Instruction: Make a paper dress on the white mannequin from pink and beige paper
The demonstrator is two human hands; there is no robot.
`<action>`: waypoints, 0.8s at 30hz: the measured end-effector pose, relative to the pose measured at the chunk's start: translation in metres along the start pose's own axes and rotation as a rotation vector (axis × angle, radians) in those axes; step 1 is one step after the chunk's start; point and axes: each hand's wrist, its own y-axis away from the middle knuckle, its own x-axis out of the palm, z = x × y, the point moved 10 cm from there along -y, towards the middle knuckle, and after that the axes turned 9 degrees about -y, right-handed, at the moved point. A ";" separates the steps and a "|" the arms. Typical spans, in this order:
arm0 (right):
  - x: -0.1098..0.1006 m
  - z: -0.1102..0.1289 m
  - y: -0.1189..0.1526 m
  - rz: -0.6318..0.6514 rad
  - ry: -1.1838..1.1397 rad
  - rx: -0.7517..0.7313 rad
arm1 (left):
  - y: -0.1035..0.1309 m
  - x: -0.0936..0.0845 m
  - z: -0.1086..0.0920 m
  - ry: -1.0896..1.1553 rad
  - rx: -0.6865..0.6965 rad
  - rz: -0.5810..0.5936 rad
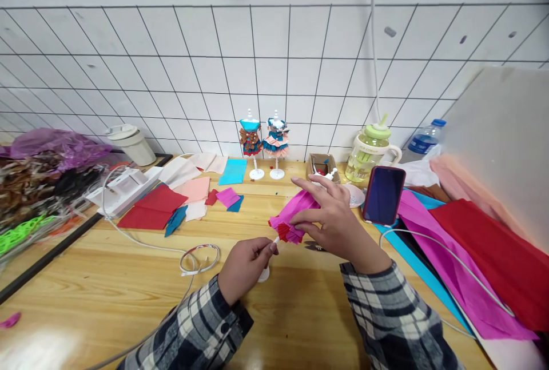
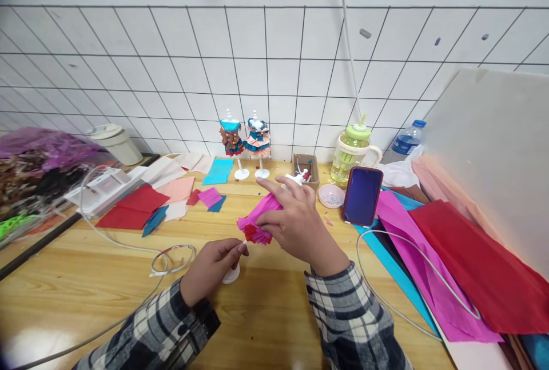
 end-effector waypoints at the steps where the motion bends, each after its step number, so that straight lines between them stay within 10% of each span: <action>1: 0.000 0.000 0.000 0.001 0.002 0.008 | 0.000 0.000 0.000 -0.003 -0.001 -0.003; 24: 0.005 0.002 -0.003 -0.059 -0.063 0.059 | 0.002 -0.008 -0.006 -0.146 0.025 -0.054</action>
